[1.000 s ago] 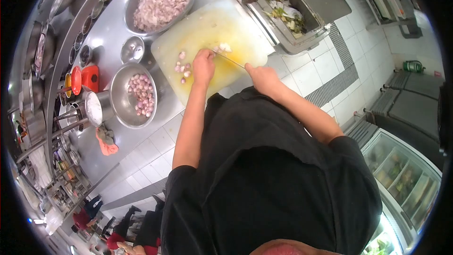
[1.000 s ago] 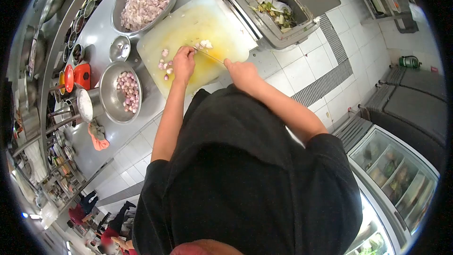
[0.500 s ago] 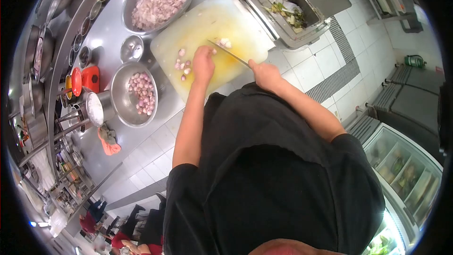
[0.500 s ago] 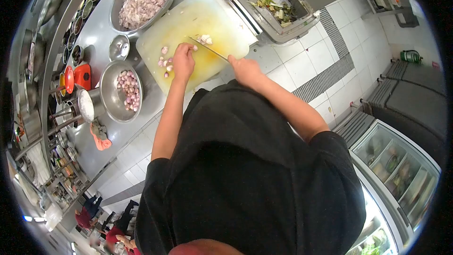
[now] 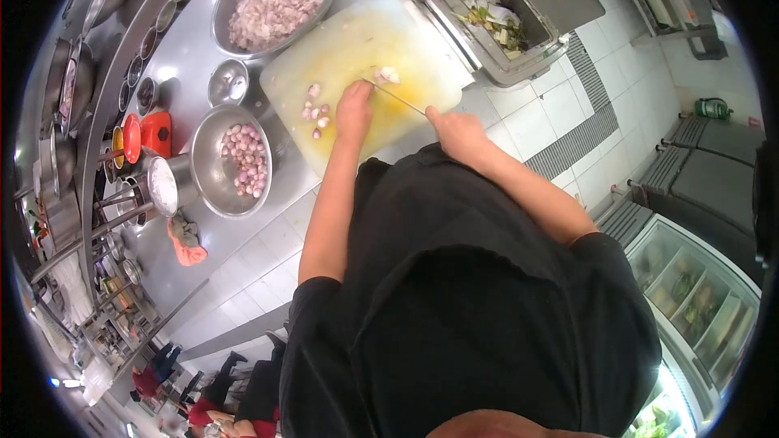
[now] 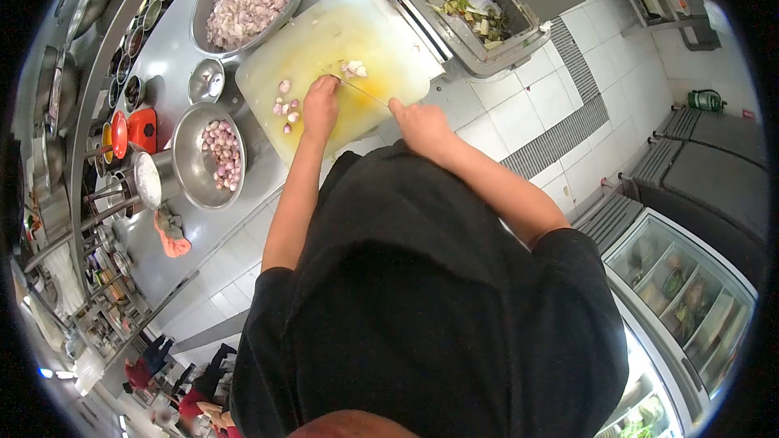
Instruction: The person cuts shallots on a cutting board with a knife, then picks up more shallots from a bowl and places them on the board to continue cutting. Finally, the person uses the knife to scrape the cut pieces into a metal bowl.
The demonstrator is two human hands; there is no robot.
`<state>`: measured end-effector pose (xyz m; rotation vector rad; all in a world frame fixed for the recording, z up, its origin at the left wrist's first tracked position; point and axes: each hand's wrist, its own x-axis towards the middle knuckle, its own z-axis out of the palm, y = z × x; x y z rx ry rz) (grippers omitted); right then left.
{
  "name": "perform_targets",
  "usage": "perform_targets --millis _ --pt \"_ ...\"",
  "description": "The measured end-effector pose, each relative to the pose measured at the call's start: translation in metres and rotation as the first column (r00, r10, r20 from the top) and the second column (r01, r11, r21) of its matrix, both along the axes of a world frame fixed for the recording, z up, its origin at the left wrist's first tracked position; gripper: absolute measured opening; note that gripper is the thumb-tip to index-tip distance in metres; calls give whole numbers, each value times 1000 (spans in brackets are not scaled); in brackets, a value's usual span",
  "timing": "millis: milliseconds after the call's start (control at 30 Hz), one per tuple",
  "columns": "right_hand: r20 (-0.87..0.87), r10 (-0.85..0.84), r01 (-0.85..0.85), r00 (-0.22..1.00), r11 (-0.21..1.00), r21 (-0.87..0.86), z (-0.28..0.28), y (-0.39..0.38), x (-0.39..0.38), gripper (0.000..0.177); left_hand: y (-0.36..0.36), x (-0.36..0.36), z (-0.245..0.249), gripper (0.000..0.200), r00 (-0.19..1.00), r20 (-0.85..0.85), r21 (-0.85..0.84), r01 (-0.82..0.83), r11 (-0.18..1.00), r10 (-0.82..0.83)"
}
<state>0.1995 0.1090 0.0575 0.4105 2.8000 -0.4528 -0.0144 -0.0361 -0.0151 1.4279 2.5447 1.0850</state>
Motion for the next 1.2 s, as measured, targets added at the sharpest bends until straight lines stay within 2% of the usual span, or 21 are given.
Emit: perform_targets --millis 133,233,367,467,567,633,700,967,1067,1133,1200 --pt "-37 15 -15 999 1000 -8 -5 8 -3 27 5 0 -1 16 999 -51 21 1 1000 0" --pt "-21 17 -17 1000 1000 25 7 2 -1 28 -1 1 -6 17 1000 -21 8 -16 1000 16" --pt "-93 18 -15 995 1000 26 -14 11 -3 31 3 -1 -15 17 997 -72 52 -25 998 28" --pt "-16 20 -20 1000 999 34 -1 3 -5 33 -3 2 -10 16 998 -53 38 -39 999 41" --pt "13 -7 7 1000 1000 -24 -14 7 -5 35 0 6 -6 11 998 -49 56 -37 998 40" --pt "-54 -18 15 998 998 -60 -2 3 -6 34 -3 2 -8 8 996 -61 67 -54 996 58" --pt "-20 -13 12 1000 998 -63 -4 3 -8 35 -1 1 -11 7 997 -70 92 -36 995 43" --pt "20 -30 32 999 994 -108 -8 5 -5 31 0 3 -8 12 996 -76 75 -34 997 40" --pt "-39 -43 36 998 986 -162 -22 8 -11 28 -2 0 -5 16 997 -70 77 -15 997 20" --pt "32 -76 81 997 982 -172 -11 8 -15 33 -9 -6 6 16 998 -66 62 5 998 -1" --pt "53 -40 49 998 983 -175 3 7 -10 33 -22 -24 20 14 941 -184 78 -273 959 283"
